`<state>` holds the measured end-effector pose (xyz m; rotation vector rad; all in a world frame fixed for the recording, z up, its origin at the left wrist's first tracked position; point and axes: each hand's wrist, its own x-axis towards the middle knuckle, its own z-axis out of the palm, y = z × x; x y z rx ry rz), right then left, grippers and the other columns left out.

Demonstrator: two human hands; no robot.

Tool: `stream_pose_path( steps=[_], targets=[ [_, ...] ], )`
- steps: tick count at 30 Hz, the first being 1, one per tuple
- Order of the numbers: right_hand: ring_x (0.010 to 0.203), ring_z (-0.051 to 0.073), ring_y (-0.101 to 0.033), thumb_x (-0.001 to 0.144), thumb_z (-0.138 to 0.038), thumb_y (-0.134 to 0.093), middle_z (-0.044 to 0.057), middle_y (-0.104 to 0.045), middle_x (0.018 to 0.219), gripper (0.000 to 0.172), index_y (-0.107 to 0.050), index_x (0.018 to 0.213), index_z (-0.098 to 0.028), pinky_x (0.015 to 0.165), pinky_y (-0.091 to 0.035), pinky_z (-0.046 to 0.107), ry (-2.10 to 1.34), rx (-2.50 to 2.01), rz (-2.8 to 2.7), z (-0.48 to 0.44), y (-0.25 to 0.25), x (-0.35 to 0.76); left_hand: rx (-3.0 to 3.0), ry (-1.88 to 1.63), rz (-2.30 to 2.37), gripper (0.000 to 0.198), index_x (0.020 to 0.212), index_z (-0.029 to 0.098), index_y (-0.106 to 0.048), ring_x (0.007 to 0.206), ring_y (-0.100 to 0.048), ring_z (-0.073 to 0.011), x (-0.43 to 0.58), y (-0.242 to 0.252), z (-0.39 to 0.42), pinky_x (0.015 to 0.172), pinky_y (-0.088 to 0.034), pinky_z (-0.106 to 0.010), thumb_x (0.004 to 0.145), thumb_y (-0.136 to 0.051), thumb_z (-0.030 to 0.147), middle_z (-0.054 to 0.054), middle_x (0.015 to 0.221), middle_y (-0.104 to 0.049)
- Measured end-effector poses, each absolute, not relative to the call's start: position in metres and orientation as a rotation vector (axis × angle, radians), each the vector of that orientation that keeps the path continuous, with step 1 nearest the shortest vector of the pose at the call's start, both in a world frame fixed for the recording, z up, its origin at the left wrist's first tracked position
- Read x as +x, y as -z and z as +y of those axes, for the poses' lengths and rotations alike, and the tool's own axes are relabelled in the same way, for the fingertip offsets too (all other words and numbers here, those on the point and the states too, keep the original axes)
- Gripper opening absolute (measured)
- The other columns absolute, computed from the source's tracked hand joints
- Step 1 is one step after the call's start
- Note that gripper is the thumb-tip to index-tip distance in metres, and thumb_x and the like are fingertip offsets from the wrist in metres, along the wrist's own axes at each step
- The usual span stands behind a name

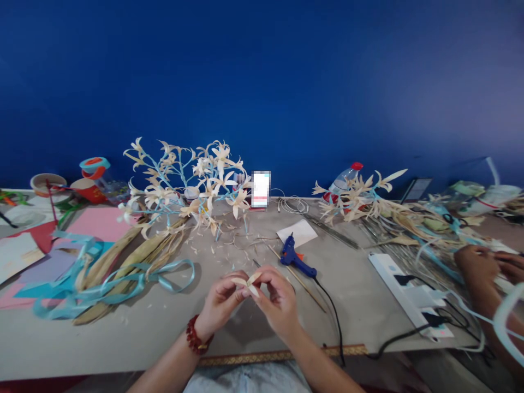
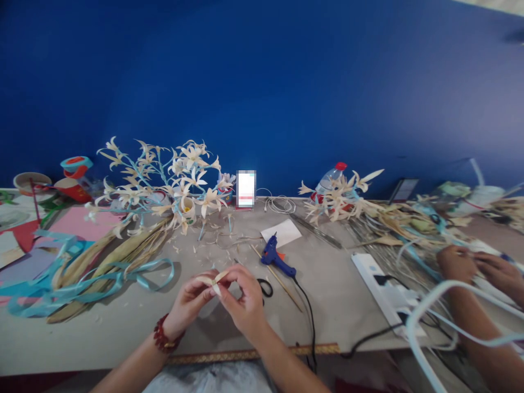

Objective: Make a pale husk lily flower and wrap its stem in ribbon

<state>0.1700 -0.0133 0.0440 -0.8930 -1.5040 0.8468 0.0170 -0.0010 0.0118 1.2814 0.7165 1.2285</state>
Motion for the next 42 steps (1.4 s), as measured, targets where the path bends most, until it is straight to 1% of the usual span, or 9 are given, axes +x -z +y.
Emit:
stream_pose_path(
  steps=[9, 17, 22, 27, 31, 34, 37, 42],
  targets=[
    [0.077, 0.018, -0.059, 0.085, -0.022, -0.061, 0.004, -0.061, 0.085, 0.003, -0.064, 0.085, -0.021, 0.067, -0.049, 0.029, -0.870, -0.860, -1.484, -0.014, -0.041, 0.172, 1.235, -1.236, 0.703, 0.011, 0.078, 0.020, -0.076, 0.081, -0.060, -0.0207, 0.020, -0.010, -0.002, 0.080, -0.046, -0.032, 0.081, -0.070, 0.029, -0.006, 0.078, -0.069],
    [0.077, 0.017, -0.060, 0.085, -0.020, -0.063, 0.003, -0.063, 0.084, 0.002, -0.063, 0.084, -0.022, 0.071, -0.050, 0.029, -0.821, -0.929, -1.522, -0.014, -0.044, 0.170, 1.232, -1.219, 0.740, 0.012, 0.080, 0.019, -0.075, 0.082, -0.060, -0.0198, 0.018, -0.004, -0.002, 0.080, -0.046, -0.030, 0.082, -0.069, 0.030, -0.006, 0.082, -0.069],
    [0.079, 0.019, -0.062, 0.085, -0.020, -0.062, 0.004, -0.065, 0.086, 0.002, -0.063, 0.085, -0.022, 0.071, -0.051, 0.031, -0.765, -0.931, -1.560, -0.014, -0.046, 0.170, 1.127, -1.214, 0.738, 0.012, 0.078, 0.018, -0.073, 0.082, -0.061, -0.0195, 0.020, -0.002, -0.003, 0.079, -0.047, -0.030, 0.079, -0.072, 0.030, -0.006, 0.083, -0.069],
    [0.084, 0.020, -0.062, 0.085, -0.019, -0.061, 0.005, -0.065, 0.092, 0.008, -0.062, 0.092, -0.023, 0.076, -0.051, 0.032, -0.689, -0.956, -1.612, -0.017, -0.047, 0.172, 0.946, -1.214, 0.692, 0.012, 0.078, 0.018, -0.071, 0.078, -0.062, -0.0184, 0.022, 0.001, -0.003, 0.077, -0.048, -0.030, 0.076, -0.075, 0.029, -0.004, 0.080, -0.068],
    [0.088, 0.021, -0.062, 0.090, -0.018, -0.052, 0.006, -0.065, 0.093, 0.013, -0.063, 0.097, -0.022, 0.078, -0.051, 0.033, -0.686, -0.977, -1.596, -0.018, -0.041, 0.174, 0.928, -1.209, 0.666, 0.012, 0.077, 0.017, -0.070, 0.072, -0.060, -0.0158, 0.021, 0.001, -0.002, 0.075, -0.046, -0.029, 0.078, -0.073, 0.028, -0.003, 0.072, -0.067],
    [0.082, 0.020, -0.063, 0.093, -0.020, -0.047, 0.006, -0.065, 0.087, 0.016, -0.063, 0.091, -0.021, 0.073, -0.051, 0.031, -0.675, -1.044, -1.574, -0.017, -0.034, 0.177, 0.921, -1.219, 0.638, 0.012, 0.077, 0.017, -0.069, 0.072, -0.060, -0.0160, 0.021, -0.001, -0.002, 0.077, -0.045, -0.030, 0.080, -0.072, 0.028, -0.003, 0.071, -0.067],
    [0.074, 0.018, -0.063, 0.094, -0.023, -0.050, 0.004, -0.065, 0.079, 0.016, -0.063, 0.086, -0.021, 0.066, -0.050, 0.028, -0.662, -1.112, -1.549, -0.014, -0.027, 0.183, 0.905, -1.234, 0.637, 0.012, 0.077, 0.017, -0.068, 0.072, -0.059, -0.0161, 0.020, -0.002, -0.001, 0.077, -0.044, -0.030, 0.080, -0.072, 0.028, -0.002, 0.070, -0.067],
    [0.068, 0.017, -0.061, 0.092, -0.027, -0.054, 0.003, -0.064, 0.078, 0.014, -0.066, 0.087, -0.021, 0.059, -0.049, 0.025, -0.608, -1.187, -1.418, -0.008, -0.021, 0.205, 0.890, -1.280, 0.630, 0.014, 0.075, 0.017, -0.066, 0.073, -0.058, -0.0167, 0.018, -0.004, 0.003, 0.075, -0.042, -0.030, 0.080, -0.072, 0.029, -0.002, 0.068, -0.066]
  ],
)
